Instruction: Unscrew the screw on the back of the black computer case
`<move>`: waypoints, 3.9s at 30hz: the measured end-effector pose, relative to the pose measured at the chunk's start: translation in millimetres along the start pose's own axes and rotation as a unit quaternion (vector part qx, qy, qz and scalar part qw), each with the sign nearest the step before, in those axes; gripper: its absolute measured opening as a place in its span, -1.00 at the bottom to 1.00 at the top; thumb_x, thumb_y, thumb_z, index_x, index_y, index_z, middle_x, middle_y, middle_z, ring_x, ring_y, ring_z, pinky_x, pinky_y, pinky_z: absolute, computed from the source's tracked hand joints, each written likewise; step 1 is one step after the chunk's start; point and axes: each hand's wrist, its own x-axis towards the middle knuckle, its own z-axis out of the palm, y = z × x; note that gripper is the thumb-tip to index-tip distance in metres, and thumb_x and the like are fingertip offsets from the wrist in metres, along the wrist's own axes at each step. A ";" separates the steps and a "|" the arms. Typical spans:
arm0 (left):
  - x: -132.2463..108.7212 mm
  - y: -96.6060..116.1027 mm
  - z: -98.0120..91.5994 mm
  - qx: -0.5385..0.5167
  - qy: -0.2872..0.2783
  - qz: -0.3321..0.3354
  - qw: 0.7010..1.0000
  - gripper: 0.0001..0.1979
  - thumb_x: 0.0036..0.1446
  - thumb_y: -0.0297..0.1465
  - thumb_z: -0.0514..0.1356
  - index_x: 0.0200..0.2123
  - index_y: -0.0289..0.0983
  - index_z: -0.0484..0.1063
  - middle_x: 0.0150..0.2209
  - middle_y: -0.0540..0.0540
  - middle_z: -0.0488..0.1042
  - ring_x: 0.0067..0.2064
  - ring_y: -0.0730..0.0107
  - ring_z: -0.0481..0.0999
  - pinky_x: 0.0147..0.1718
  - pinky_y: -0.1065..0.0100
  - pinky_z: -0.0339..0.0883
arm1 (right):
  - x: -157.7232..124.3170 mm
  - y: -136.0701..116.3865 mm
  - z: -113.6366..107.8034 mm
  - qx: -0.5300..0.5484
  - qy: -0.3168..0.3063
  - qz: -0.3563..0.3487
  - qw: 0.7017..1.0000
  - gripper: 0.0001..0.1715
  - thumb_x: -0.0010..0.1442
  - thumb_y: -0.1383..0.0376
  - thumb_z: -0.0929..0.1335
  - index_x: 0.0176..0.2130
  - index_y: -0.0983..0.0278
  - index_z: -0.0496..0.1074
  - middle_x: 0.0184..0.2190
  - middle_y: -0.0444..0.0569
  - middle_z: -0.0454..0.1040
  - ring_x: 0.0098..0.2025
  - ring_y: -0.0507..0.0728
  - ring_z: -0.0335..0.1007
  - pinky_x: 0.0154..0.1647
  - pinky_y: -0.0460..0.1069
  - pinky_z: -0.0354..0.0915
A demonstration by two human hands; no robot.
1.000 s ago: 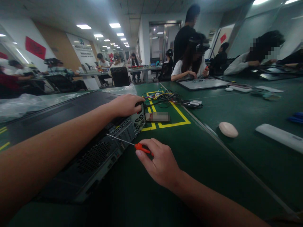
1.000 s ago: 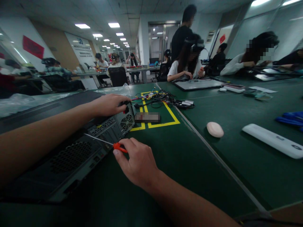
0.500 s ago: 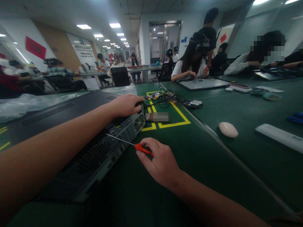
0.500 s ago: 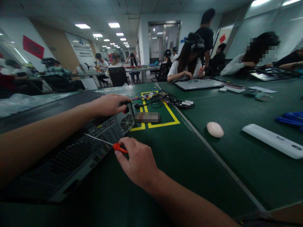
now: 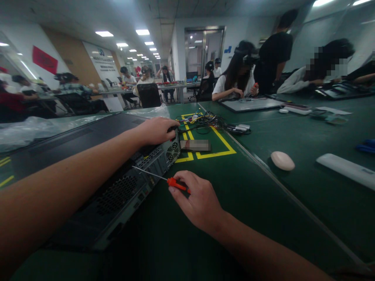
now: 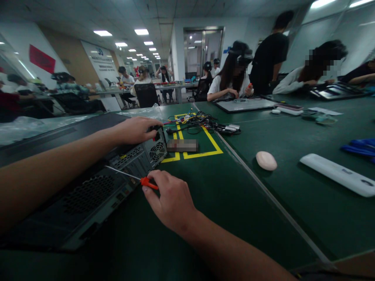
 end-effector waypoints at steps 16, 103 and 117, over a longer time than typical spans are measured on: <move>-1.1 1.6 -1.4 0.004 -0.002 -0.001 1.000 -0.37 0.39 -0.22 0.02 0.45 -0.22 0.41 0.34 -0.27 0.56 0.26 -0.05 0.59 0.24 0.05 0.41 | -0.2 -2.9 -2.2 0.000 -0.001 0.001 1.000 -0.75 0.50 0.16 0.36 -0.02 0.23 0.58 -0.18 0.01 0.64 -0.18 0.17 0.59 -0.16 0.07 0.42; 0.4 -0.2 1.1 0.002 0.000 0.003 1.000 -0.39 0.41 -0.25 0.03 0.44 -0.25 0.42 0.33 -0.33 0.56 0.26 -0.13 0.60 0.23 -0.04 0.44 | -1.1 1.6 2.7 0.007 -0.004 0.001 1.000 -0.83 0.47 0.23 0.38 0.00 0.23 0.50 -0.14 0.01 0.64 -0.17 0.19 0.58 -0.16 0.07 0.36; -0.4 1.1 0.6 0.007 0.006 0.001 1.000 -0.40 0.40 -0.23 0.03 0.43 -0.20 0.43 0.31 -0.29 0.58 0.23 -0.07 0.60 0.21 0.01 0.44 | -0.2 -0.2 1.4 0.007 -0.008 0.007 1.000 -0.84 0.47 0.21 0.37 -0.01 0.21 0.50 -0.14 -0.01 0.64 -0.17 0.18 0.58 -0.16 0.07 0.36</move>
